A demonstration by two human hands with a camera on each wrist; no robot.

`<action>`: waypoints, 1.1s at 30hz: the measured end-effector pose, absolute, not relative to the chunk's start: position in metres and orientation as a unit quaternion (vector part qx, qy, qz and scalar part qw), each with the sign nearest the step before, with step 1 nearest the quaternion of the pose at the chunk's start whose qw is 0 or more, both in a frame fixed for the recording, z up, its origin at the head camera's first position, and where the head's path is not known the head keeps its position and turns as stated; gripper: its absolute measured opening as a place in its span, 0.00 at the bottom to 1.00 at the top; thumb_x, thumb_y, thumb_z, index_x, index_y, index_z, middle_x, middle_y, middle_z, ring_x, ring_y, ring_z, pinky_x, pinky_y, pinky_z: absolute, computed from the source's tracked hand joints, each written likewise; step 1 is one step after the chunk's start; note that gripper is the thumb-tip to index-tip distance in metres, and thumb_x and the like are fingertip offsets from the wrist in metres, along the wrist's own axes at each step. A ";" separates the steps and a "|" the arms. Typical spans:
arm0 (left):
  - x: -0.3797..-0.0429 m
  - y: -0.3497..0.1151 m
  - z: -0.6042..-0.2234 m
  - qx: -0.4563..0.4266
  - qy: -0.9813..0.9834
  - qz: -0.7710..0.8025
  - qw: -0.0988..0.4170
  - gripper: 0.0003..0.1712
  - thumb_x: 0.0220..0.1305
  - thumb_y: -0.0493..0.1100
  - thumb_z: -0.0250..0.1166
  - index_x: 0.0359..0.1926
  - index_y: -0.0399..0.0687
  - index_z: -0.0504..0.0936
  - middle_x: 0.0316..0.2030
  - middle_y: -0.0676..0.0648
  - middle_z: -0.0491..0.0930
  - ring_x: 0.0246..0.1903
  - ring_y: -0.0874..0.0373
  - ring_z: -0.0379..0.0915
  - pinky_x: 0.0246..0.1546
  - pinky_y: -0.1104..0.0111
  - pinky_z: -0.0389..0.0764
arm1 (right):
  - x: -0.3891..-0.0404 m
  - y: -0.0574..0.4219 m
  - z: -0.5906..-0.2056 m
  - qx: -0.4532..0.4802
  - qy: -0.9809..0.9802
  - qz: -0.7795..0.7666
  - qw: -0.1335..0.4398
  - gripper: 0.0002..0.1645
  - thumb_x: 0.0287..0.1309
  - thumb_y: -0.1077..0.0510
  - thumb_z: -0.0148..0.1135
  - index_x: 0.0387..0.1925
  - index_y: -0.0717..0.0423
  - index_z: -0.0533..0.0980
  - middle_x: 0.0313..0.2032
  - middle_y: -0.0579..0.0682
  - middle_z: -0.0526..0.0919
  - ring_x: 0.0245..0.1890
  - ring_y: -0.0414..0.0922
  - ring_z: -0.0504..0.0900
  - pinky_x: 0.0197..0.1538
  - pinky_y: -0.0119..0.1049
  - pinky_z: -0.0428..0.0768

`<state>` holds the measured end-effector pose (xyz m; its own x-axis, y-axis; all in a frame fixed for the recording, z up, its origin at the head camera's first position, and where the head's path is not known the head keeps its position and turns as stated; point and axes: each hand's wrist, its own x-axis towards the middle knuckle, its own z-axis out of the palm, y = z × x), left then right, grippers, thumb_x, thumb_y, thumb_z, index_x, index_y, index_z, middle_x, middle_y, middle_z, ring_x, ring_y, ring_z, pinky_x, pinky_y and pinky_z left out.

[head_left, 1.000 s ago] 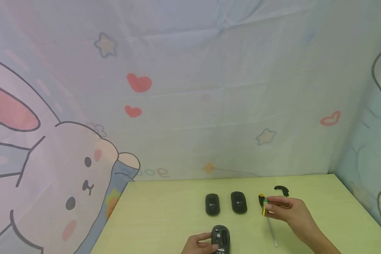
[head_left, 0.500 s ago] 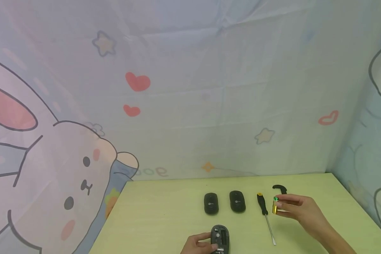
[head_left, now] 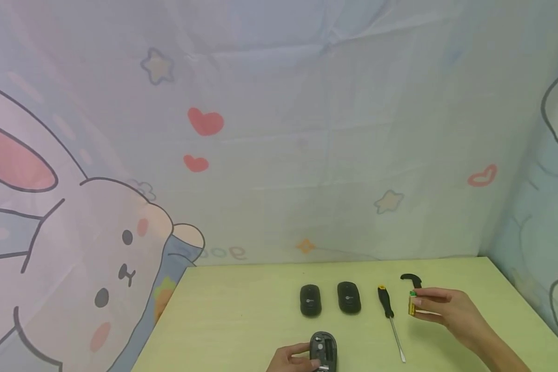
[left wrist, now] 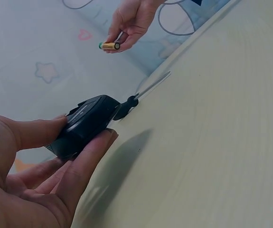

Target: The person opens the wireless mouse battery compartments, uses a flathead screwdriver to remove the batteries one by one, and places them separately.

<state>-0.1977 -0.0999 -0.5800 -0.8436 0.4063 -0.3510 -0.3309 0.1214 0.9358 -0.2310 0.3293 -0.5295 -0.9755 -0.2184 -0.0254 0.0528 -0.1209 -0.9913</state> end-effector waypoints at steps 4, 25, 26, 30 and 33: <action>-0.198 -0.100 -0.581 0.026 0.686 0.670 0.283 0.36 0.67 0.46 0.72 0.69 0.31 0.74 0.46 0.39 0.91 0.43 0.50 0.91 0.48 0.57 0.93 | -0.234 0.336 -0.536 -0.057 0.652 -0.750 0.097 0.14 0.74 0.66 0.60 0.55 0.56 0.85 0.46 0.41 0.91 0.47 0.40 0.91 0.56 0.40 0.91; -0.201 -0.104 -0.581 0.020 0.676 0.680 0.283 0.36 0.66 0.44 0.72 0.69 0.30 0.74 0.48 0.36 0.90 0.44 0.51 0.91 0.48 0.57 0.93 | -0.259 0.360 -0.554 -0.031 0.671 -0.725 0.149 0.12 0.72 0.63 0.63 0.53 0.60 0.85 0.44 0.43 0.91 0.46 0.42 0.92 0.56 0.41 0.91; -0.202 -0.104 -0.581 0.019 0.678 0.679 0.282 0.36 0.66 0.44 0.72 0.69 0.30 0.74 0.48 0.36 0.90 0.44 0.51 0.91 0.48 0.58 0.93 | -0.260 0.361 -0.554 -0.031 0.673 -0.724 0.150 0.12 0.72 0.63 0.64 0.53 0.61 0.85 0.44 0.44 0.91 0.46 0.42 0.92 0.56 0.42 0.91; -0.202 -0.105 -0.582 0.016 0.675 0.679 0.288 0.36 0.66 0.44 0.72 0.70 0.30 0.74 0.48 0.37 0.90 0.45 0.49 0.91 0.49 0.56 0.93 | -0.264 0.363 -0.557 -0.029 0.679 -0.716 0.161 0.13 0.71 0.63 0.66 0.52 0.64 0.85 0.44 0.47 0.92 0.45 0.44 0.93 0.54 0.42 0.91; -0.203 -0.107 -0.586 0.019 0.667 0.682 0.300 0.38 0.67 0.45 0.71 0.71 0.30 0.72 0.50 0.37 0.90 0.48 0.47 0.90 0.52 0.54 0.92 | -0.266 0.366 -0.560 -0.025 0.682 -0.711 0.170 0.13 0.70 0.63 0.66 0.52 0.65 0.85 0.44 0.48 0.92 0.44 0.44 0.93 0.54 0.42 0.91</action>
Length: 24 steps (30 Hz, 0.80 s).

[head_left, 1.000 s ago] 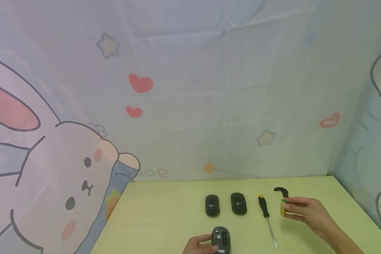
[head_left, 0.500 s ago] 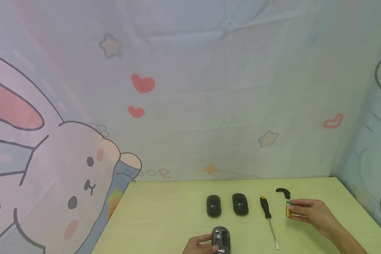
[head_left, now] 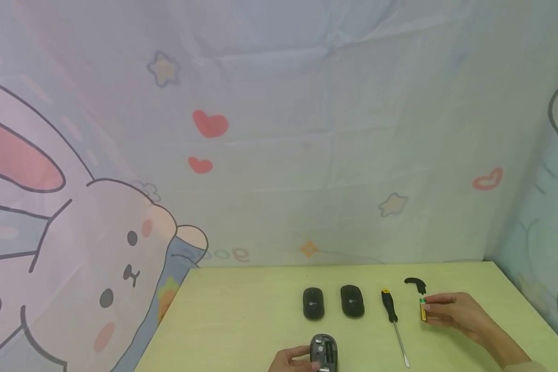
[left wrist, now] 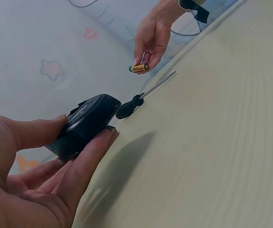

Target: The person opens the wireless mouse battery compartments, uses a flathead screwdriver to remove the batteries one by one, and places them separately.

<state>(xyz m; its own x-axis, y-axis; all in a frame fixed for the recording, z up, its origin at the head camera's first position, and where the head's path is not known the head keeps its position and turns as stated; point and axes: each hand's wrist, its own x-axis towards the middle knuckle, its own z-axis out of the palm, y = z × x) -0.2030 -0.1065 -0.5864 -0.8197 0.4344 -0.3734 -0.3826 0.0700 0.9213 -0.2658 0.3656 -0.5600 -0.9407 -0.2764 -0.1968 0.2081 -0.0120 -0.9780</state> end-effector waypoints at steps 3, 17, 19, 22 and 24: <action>-0.204 -0.109 -0.591 0.027 0.662 0.682 0.309 0.39 0.68 0.47 0.70 0.72 0.30 0.71 0.51 0.38 0.90 0.49 0.46 0.90 0.53 0.54 0.92 | -0.269 0.368 -0.564 -0.021 0.685 -0.707 0.174 0.13 0.70 0.62 0.66 0.52 0.65 0.85 0.43 0.48 0.92 0.44 0.44 0.93 0.54 0.42 0.91; -0.203 -0.107 -0.584 0.025 0.660 0.686 0.306 0.38 0.67 0.44 0.71 0.71 0.30 0.71 0.50 0.37 0.90 0.48 0.47 0.90 0.52 0.55 0.92 | -0.282 0.380 -0.579 0.001 0.709 -0.685 0.167 0.14 0.69 0.62 0.68 0.51 0.68 0.84 0.41 0.46 0.92 0.42 0.41 0.92 0.51 0.40 0.92; -0.203 -0.107 -0.585 0.025 0.656 0.690 0.307 0.38 0.67 0.44 0.71 0.72 0.30 0.71 0.50 0.37 0.90 0.48 0.48 0.90 0.52 0.56 0.92 | -0.282 0.381 -0.578 -0.004 0.711 -0.683 0.168 0.15 0.69 0.63 0.67 0.52 0.70 0.83 0.41 0.47 0.91 0.42 0.41 0.92 0.51 0.40 0.92; -0.203 -0.108 -0.587 0.028 0.648 0.695 0.312 0.38 0.67 0.44 0.70 0.72 0.30 0.71 0.51 0.37 0.89 0.49 0.48 0.90 0.53 0.55 0.91 | -0.282 0.381 -0.578 -0.007 0.711 -0.682 0.171 0.17 0.69 0.64 0.67 0.53 0.74 0.81 0.41 0.47 0.91 0.43 0.41 0.92 0.51 0.40 0.92; -0.203 -0.108 -0.589 0.032 0.645 0.696 0.315 0.39 0.67 0.45 0.70 0.72 0.30 0.70 0.51 0.37 0.89 0.49 0.48 0.90 0.54 0.55 0.91 | -0.282 0.382 -0.578 -0.008 0.715 -0.678 0.170 0.18 0.69 0.64 0.67 0.53 0.76 0.80 0.41 0.48 0.91 0.43 0.41 0.91 0.51 0.40 0.92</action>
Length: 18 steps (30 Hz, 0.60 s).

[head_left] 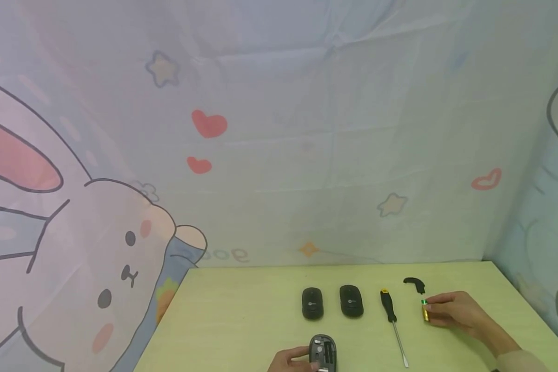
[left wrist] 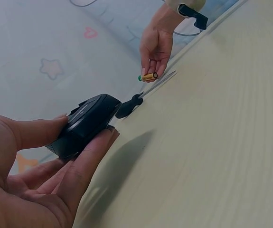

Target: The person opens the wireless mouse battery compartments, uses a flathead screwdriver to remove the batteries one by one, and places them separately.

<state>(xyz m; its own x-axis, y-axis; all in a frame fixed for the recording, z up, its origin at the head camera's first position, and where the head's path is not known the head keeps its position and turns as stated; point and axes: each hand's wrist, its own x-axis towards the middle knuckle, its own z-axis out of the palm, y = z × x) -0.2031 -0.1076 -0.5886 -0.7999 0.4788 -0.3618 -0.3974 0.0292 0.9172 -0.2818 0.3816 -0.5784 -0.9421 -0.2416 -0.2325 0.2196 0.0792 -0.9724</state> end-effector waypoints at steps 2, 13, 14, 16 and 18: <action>-0.203 -0.108 -0.590 0.033 0.643 0.697 0.315 0.39 0.66 0.45 0.70 0.72 0.29 0.70 0.52 0.37 0.89 0.49 0.47 0.90 0.54 0.55 0.91 | -0.283 0.381 -0.579 -0.002 0.719 -0.675 0.166 0.18 0.69 0.64 0.67 0.53 0.76 0.81 0.41 0.48 0.90 0.42 0.41 0.91 0.50 0.40 0.92; -0.204 -0.108 -0.590 0.021 0.647 0.697 0.308 0.37 0.65 0.44 0.71 0.71 0.30 0.73 0.50 0.37 0.90 0.47 0.50 0.90 0.51 0.57 0.92 | -0.289 0.385 -0.583 0.006 0.750 -0.643 0.155 0.23 0.69 0.62 0.67 0.56 0.79 0.77 0.42 0.49 0.89 0.41 0.42 0.91 0.50 0.39 0.93; -0.203 -0.108 -0.590 0.019 0.649 0.695 0.309 0.37 0.65 0.44 0.71 0.71 0.30 0.72 0.50 0.37 0.90 0.47 0.50 0.90 0.51 0.57 0.92 | -0.289 0.385 -0.583 0.003 0.752 -0.641 0.154 0.24 0.69 0.62 0.67 0.56 0.80 0.77 0.42 0.49 0.89 0.41 0.42 0.91 0.50 0.39 0.93; -0.203 -0.107 -0.589 0.017 0.652 0.692 0.310 0.37 0.66 0.44 0.70 0.71 0.30 0.72 0.50 0.38 0.90 0.47 0.49 0.90 0.52 0.56 0.92 | -0.289 0.385 -0.583 0.006 0.751 -0.642 0.155 0.24 0.69 0.62 0.67 0.56 0.79 0.77 0.42 0.49 0.89 0.41 0.42 0.91 0.50 0.40 0.93; -0.202 -0.107 -0.588 0.015 0.655 0.689 0.309 0.37 0.66 0.44 0.70 0.71 0.30 0.72 0.50 0.38 0.90 0.47 0.49 0.90 0.52 0.56 0.92 | -0.289 0.385 -0.582 0.008 0.750 -0.643 0.155 0.24 0.69 0.62 0.67 0.56 0.80 0.77 0.41 0.49 0.89 0.41 0.43 0.91 0.50 0.40 0.93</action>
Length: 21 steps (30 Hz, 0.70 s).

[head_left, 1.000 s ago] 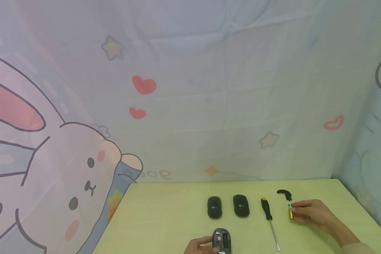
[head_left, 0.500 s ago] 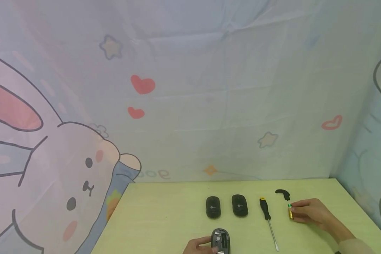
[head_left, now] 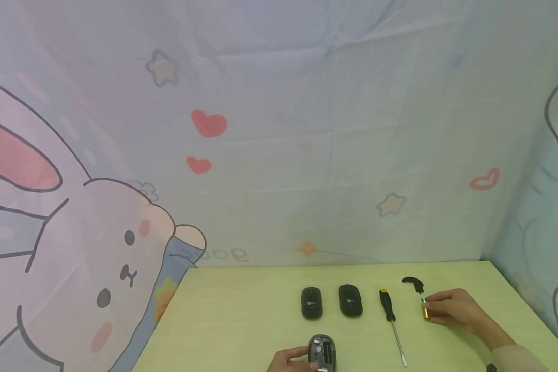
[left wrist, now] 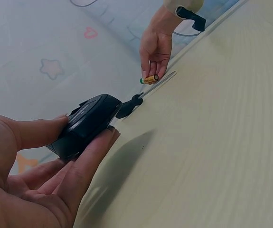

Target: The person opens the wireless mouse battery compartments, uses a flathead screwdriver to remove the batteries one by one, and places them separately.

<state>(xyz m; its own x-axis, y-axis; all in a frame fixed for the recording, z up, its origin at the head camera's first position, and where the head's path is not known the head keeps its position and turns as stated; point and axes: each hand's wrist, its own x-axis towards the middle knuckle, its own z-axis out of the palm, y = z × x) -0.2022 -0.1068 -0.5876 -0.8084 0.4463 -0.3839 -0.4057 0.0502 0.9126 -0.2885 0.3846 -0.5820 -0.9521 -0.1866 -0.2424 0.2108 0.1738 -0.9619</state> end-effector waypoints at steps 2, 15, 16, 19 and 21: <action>-0.202 -0.107 -0.587 0.017 0.655 0.689 0.308 0.37 0.66 0.44 0.70 0.71 0.29 0.72 0.50 0.38 0.90 0.47 0.49 0.90 0.52 0.56 0.92 | -0.288 0.383 -0.580 0.010 0.751 -0.642 0.153 0.24 0.69 0.62 0.67 0.56 0.80 0.77 0.41 0.49 0.90 0.41 0.43 0.91 0.49 0.40 0.93; -0.203 -0.108 -0.591 0.015 0.659 0.688 0.305 0.36 0.67 0.44 0.69 0.70 0.30 0.73 0.50 0.38 0.90 0.47 0.48 0.90 0.52 0.54 0.92 | -0.288 0.379 -0.577 0.017 0.785 -0.604 0.138 0.25 0.67 0.61 0.68 0.55 0.80 0.76 0.42 0.52 0.88 0.40 0.43 0.90 0.47 0.38 0.93; -0.204 -0.108 -0.591 0.016 0.659 0.687 0.306 0.36 0.67 0.44 0.69 0.70 0.30 0.72 0.50 0.38 0.90 0.47 0.48 0.90 0.53 0.54 0.92 | -0.289 0.378 -0.577 0.019 0.790 -0.598 0.135 0.25 0.67 0.61 0.69 0.55 0.80 0.77 0.42 0.52 0.89 0.40 0.43 0.90 0.46 0.38 0.93; -0.204 -0.109 -0.590 0.019 0.657 0.689 0.305 0.36 0.67 0.44 0.69 0.70 0.30 0.72 0.50 0.37 0.89 0.47 0.49 0.90 0.52 0.55 0.92 | -0.291 0.375 -0.576 0.031 0.802 -0.584 0.123 0.23 0.66 0.61 0.70 0.53 0.79 0.78 0.41 0.52 0.89 0.38 0.43 0.90 0.44 0.37 0.93; -0.204 -0.109 -0.588 0.023 0.652 0.694 0.304 0.36 0.66 0.44 0.69 0.71 0.30 0.73 0.50 0.36 0.89 0.46 0.50 0.90 0.51 0.57 0.92 | -0.292 0.373 -0.575 0.039 0.808 -0.576 0.115 0.22 0.65 0.62 0.70 0.52 0.78 0.79 0.40 0.52 0.89 0.37 0.43 0.90 0.43 0.37 0.93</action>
<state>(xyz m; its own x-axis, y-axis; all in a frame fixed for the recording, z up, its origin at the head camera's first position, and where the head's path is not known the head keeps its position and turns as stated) -0.2039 -0.1094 -0.5883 -0.8138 0.4520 -0.3652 -0.3922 0.0364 0.9191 -0.2916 0.3729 -0.5746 -0.9704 -0.0701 -0.2313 0.1957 0.3333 -0.9223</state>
